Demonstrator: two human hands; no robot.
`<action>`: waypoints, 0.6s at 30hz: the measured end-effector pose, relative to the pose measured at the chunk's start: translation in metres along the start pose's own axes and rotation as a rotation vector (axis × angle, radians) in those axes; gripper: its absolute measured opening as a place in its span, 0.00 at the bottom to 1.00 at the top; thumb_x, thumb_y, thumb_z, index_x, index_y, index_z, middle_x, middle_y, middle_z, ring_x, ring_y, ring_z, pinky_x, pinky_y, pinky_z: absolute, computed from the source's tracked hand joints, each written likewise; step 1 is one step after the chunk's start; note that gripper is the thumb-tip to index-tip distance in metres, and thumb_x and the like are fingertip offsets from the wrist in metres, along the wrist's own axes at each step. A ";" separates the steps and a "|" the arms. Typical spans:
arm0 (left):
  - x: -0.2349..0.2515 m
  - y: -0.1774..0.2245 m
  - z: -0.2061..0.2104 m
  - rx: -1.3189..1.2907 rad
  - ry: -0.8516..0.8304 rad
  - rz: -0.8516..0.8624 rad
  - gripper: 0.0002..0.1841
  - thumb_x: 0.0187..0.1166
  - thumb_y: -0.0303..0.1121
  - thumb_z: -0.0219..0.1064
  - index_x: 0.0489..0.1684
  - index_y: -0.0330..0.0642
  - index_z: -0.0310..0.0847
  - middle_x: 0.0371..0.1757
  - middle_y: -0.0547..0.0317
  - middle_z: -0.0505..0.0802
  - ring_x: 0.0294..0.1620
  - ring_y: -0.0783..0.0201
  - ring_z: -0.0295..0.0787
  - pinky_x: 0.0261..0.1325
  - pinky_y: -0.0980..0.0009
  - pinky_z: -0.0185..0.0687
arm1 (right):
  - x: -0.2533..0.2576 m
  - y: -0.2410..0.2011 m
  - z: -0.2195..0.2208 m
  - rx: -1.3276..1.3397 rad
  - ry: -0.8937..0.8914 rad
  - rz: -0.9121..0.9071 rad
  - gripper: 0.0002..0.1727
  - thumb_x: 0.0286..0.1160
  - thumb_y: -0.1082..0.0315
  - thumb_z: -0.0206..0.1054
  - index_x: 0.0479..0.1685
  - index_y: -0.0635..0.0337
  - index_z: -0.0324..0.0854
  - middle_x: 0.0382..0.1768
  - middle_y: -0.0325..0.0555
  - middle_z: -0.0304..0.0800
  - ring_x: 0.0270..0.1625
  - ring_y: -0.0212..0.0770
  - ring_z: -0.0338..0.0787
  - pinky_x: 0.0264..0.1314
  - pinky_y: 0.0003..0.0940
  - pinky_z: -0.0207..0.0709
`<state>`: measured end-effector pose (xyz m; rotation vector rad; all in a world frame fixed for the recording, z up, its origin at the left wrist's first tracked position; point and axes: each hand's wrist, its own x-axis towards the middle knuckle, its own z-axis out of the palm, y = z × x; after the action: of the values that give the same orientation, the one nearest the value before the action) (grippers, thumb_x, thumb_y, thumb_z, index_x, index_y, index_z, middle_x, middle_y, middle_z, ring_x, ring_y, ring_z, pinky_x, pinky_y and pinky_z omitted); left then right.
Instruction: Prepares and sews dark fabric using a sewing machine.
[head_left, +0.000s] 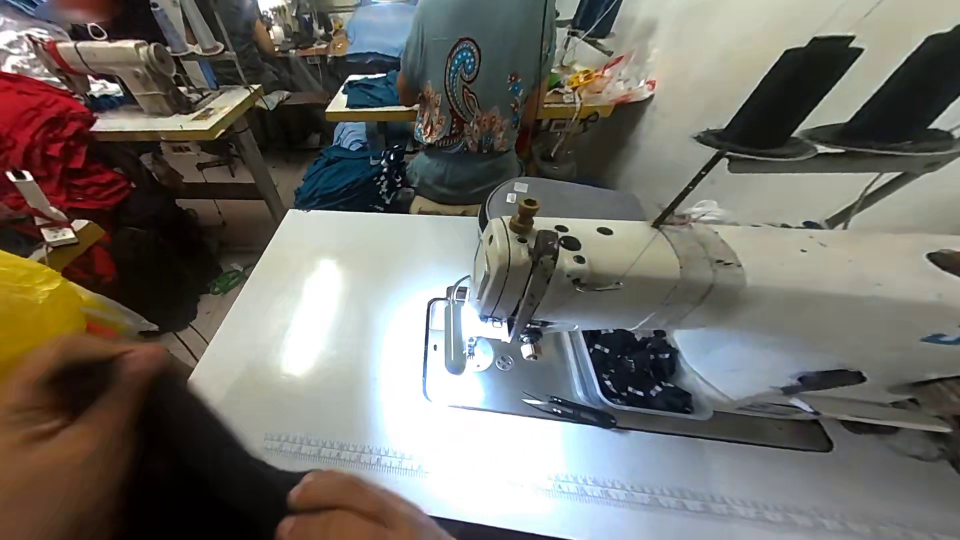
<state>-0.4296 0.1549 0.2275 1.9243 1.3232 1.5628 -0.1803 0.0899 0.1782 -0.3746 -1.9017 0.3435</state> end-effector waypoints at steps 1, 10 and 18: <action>0.009 0.008 0.026 0.119 -0.025 0.015 0.03 0.84 0.34 0.66 0.47 0.49 0.82 0.40 0.78 0.89 0.40 0.85 0.85 0.46 0.83 0.84 | -0.009 0.008 -0.008 -0.075 -0.007 0.033 0.08 0.80 0.76 0.63 0.44 0.63 0.89 0.45 0.53 0.93 0.63 0.50 0.90 0.76 0.36 0.78; 0.012 -0.008 0.165 0.000 -0.927 -0.363 0.16 0.66 0.30 0.82 0.52 0.41 0.90 0.42 0.59 0.95 0.43 0.69 0.91 0.52 0.68 0.87 | -0.121 0.057 -0.102 -0.566 -0.107 0.316 0.10 0.82 0.70 0.58 0.46 0.53 0.87 0.47 0.45 0.92 0.64 0.41 0.87 0.74 0.29 0.76; -0.017 0.005 0.173 0.110 -0.294 -0.397 0.06 0.77 0.22 0.70 0.46 0.41 0.86 0.41 0.57 0.94 0.40 0.64 0.91 0.47 0.60 0.87 | -0.087 0.053 -0.085 -0.584 -0.299 0.056 0.11 0.81 0.74 0.59 0.46 0.56 0.89 0.53 0.47 0.96 0.67 0.46 0.91 0.74 0.37 0.79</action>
<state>-0.2725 0.1884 0.1618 1.7312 1.5626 0.9967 -0.0664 0.1065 0.1124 -0.7994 -2.2726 -0.1415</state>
